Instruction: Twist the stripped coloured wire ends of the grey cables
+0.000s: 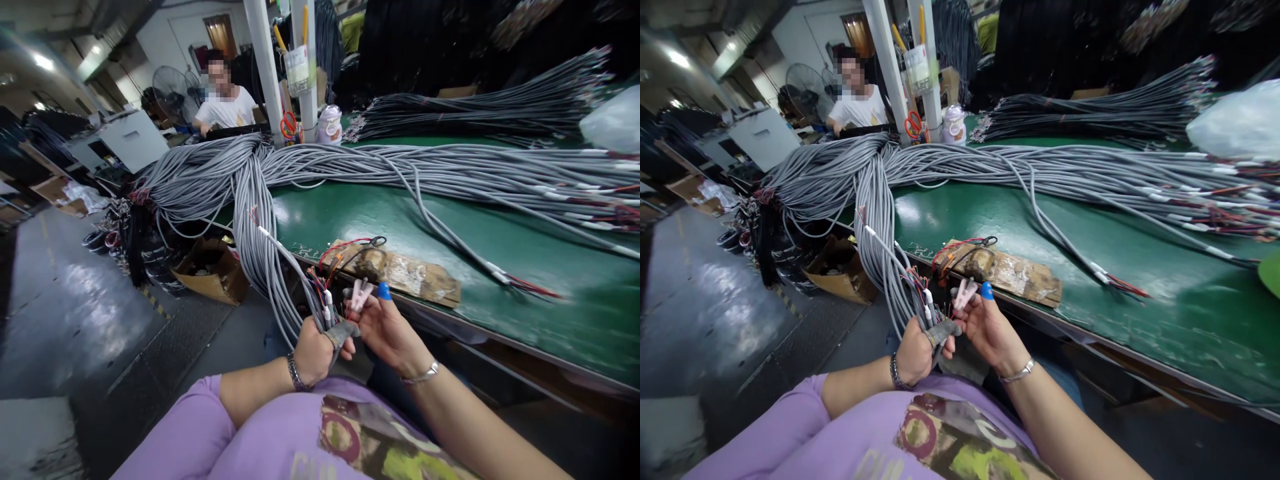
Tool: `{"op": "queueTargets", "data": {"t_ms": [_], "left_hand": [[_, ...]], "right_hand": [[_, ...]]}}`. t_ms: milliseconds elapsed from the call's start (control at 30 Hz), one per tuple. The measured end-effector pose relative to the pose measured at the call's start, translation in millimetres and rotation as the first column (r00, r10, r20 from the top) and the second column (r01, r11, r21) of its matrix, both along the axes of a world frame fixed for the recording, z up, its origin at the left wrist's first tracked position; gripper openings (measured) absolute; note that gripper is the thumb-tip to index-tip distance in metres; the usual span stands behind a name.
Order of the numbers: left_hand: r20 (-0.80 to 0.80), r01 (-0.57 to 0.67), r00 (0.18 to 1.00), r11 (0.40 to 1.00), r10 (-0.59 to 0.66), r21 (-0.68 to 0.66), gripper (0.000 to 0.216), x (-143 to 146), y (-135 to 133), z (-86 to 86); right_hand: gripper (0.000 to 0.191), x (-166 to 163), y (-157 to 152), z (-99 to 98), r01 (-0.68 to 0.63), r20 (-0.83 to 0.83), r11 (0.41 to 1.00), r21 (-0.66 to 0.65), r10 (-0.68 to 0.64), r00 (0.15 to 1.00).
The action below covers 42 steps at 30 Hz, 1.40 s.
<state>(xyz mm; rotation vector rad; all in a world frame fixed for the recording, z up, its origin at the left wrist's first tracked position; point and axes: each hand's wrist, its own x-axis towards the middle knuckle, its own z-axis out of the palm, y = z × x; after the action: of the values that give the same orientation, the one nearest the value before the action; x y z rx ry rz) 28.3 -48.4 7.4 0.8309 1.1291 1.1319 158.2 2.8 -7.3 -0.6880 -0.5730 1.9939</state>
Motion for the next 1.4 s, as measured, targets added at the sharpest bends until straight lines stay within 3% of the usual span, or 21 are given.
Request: {"op": "queueTargets", "data": {"t_ms": [167,300,500,633,700,767,867,1067,1133,1267,1400], "left_hand": [[-0.042,0.061,0.997,0.998,-0.060,0.025,0.043,-6.2,-4.7,-5.1],[-0.150,0.158,0.977,0.987,-0.153,0.022,0.044,-7.9,-4.1,-1.7],[-0.159,0.421,0.888,0.902,-0.431,-0.093,0.046,-12.8,-0.9,5.2],[-0.118,0.310,0.941,0.948,-0.317,-0.072,0.047,-14.9,0.3,2.7],[-0.092,0.239,0.966,0.970,-0.241,-0.036,0.047,-14.7,1.4,-1.3],[-0.063,0.199,0.978,0.980,-0.199,-0.014,0.046,-13.7,2.8,-5.8],[-0.035,0.175,0.984,0.985,-0.175,-0.001,0.045,-11.8,4.2,-10.2],[-0.091,0.234,0.969,0.972,-0.231,0.021,0.046,-14.5,1.8,-7.3],[-0.096,0.263,0.961,0.965,-0.260,0.019,0.046,-16.3,1.1,-5.7],[0.010,0.235,0.972,0.972,-0.235,0.015,0.047,-17.3,2.9,-7.3],[0.118,0.172,0.978,0.985,-0.169,-0.011,0.048,-16.4,6.2,-11.4]], "right_hand": [[0.043,17.1,-6.9,3.4,-0.240,0.110,0.970,0.043,0.234,0.966],[0.028,19.9,-10.4,11.0,-0.283,0.271,0.950,0.129,0.241,0.932],[0.029,18.0,-14.5,21.7,-0.407,0.407,0.883,0.233,0.291,0.866],[0.030,24.1,-14.1,11.9,-0.219,0.392,0.955,0.202,0.126,0.911],[0.033,27.8,-16.0,4.7,-0.159,0.335,0.978,0.138,0.105,0.937],[0.035,29.1,-20.2,-0.4,-0.146,0.301,0.982,0.117,0.105,0.948],[0.026,25.0,-28.0,-0.8,-0.153,0.313,0.968,0.198,0.086,0.946],[0.022,11.9,-31.7,11.5,-0.090,0.365,0.959,0.269,-0.015,0.931],[0.022,8.7,-30.8,12.4,-0.088,0.333,0.970,0.227,0.008,0.943],[0.018,4.4,-29.2,8.1,-0.189,0.120,0.974,0.129,0.174,0.977],[0.020,3.8,-27.8,2.8,-0.188,0.045,0.977,0.096,0.184,0.982]]}}
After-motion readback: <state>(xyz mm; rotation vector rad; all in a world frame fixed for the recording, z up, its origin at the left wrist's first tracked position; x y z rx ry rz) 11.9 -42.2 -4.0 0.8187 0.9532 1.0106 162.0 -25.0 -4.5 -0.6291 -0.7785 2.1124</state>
